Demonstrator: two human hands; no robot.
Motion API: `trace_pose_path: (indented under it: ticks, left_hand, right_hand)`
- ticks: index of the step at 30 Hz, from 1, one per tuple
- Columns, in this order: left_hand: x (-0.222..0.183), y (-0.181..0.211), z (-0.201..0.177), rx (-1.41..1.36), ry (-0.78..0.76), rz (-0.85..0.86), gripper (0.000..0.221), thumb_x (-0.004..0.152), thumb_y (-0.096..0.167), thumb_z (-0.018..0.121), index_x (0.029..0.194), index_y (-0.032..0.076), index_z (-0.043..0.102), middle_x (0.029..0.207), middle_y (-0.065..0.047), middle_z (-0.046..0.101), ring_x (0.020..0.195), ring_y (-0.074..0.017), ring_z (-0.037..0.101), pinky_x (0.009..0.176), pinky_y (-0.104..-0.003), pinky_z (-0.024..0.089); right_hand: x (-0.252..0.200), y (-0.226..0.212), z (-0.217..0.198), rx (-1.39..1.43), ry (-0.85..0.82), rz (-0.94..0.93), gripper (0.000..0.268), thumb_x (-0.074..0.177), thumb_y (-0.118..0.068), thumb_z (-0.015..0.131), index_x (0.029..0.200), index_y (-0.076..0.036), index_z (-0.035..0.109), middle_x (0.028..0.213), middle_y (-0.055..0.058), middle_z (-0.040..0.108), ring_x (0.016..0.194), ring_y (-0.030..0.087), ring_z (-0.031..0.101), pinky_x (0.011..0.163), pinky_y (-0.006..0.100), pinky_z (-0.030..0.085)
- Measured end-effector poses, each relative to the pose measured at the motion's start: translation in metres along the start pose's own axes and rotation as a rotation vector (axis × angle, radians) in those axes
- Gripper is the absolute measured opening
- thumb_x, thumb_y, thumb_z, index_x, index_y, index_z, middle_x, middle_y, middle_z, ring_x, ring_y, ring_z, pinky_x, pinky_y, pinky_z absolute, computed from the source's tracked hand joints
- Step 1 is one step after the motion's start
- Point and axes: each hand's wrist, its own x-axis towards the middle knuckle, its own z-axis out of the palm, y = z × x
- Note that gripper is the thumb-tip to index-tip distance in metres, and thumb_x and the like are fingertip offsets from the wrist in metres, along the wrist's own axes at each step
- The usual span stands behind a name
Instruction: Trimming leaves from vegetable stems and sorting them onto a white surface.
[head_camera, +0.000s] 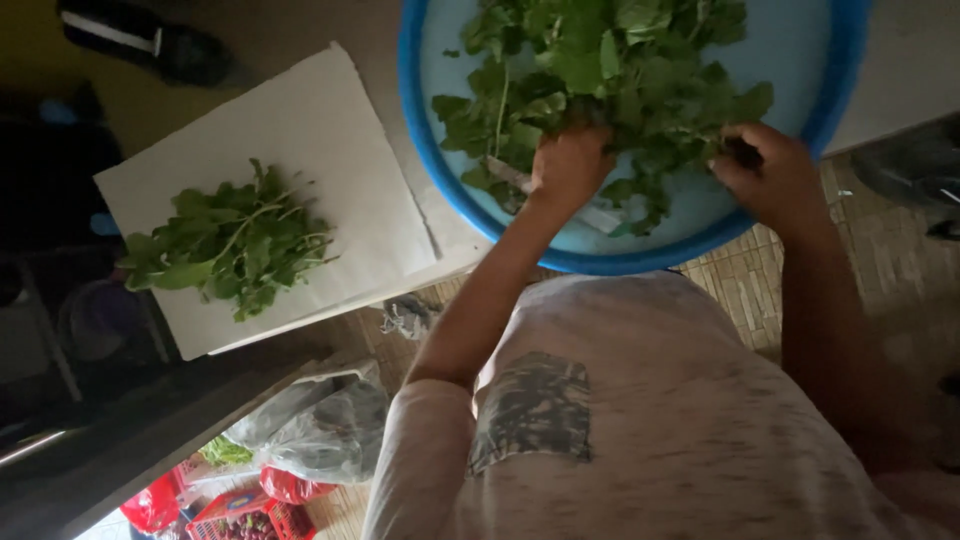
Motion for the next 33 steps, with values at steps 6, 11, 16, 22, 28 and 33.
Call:
trace_pose_path:
  ticks: [6,11,16,22,28,33]
  left_hand:
    - [-0.012,0.022,-0.038,-0.358,0.176,0.024,0.018,0.074,0.012,0.067,0.091,0.016,0.070,0.091,-0.011,0.061,0.073,-0.0390,0.068,0.059,-0.051,0.053]
    - [-0.005,0.056,-0.043,-0.077,0.533,0.032,0.033,0.078,0.025,0.076,0.107,0.009,0.077,0.095,-0.016,0.070,0.076,-0.0355,0.071,0.056,-0.047,0.056]
    - [0.016,0.050,-0.004,0.064,0.335,-0.063,0.050,0.078,0.040,0.091,0.112,0.008,0.073,0.110,-0.014,0.068,0.083,-0.0370,0.072,0.072,-0.051,0.062]
    - [0.010,0.054,-0.019,-0.050,0.482,0.037,0.012,0.080,0.007,0.064,0.090,0.008,0.070,0.085,-0.014,0.066,0.058,-0.0384,0.061,0.056,-0.053,0.052]
    - [0.006,0.052,-0.099,-0.871,0.371,0.106,0.013,0.102,0.028,0.061,0.101,0.016,0.064,0.079,-0.002,0.071,0.058,-0.0128,0.062,0.053,-0.034,0.053]
    - [0.006,0.045,-0.113,-1.681,0.399,0.180,0.015,0.105,0.019,0.070,0.115,0.011,0.061,0.101,-0.011,0.075,0.093,-0.0234,0.077,0.087,-0.040,0.068]
  right_hand:
    - [-0.003,-0.024,-0.038,0.168,0.016,0.048,0.011,0.111,-0.011,0.064,0.102,-0.007,0.063,0.075,-0.001,0.046,0.070,0.009,0.040,0.065,0.032,0.030]
    - [0.007,-0.041,-0.052,0.234,-0.006,-0.072,0.022,0.114,-0.007,0.059,0.133,-0.001,0.069,0.091,0.004,0.056,0.082,0.013,0.048,0.072,0.035,0.037]
    - [0.012,-0.036,-0.055,0.219,0.055,-0.199,0.023,0.115,-0.002,0.061,0.136,0.005,0.067,0.108,0.010,0.061,0.096,0.018,0.055,0.082,0.036,0.044]
    - [0.011,-0.002,-0.064,0.142,0.233,-0.257,0.014,0.122,0.006,0.064,0.135,0.008,0.069,0.100,0.011,0.059,0.085,0.018,0.049,0.075,0.037,0.040]
    - [0.005,-0.015,-0.065,0.044,0.183,-0.243,0.016,0.122,0.003,0.062,0.135,0.009,0.068,0.104,0.015,0.063,0.083,0.022,0.052,0.071,0.037,0.042]
    - [0.013,-0.041,-0.054,-0.104,-0.061,-0.171,0.056,0.101,-0.002,0.061,0.155,0.005,0.050,0.146,0.028,0.048,0.132,0.046,0.049,0.082,0.056,0.050]
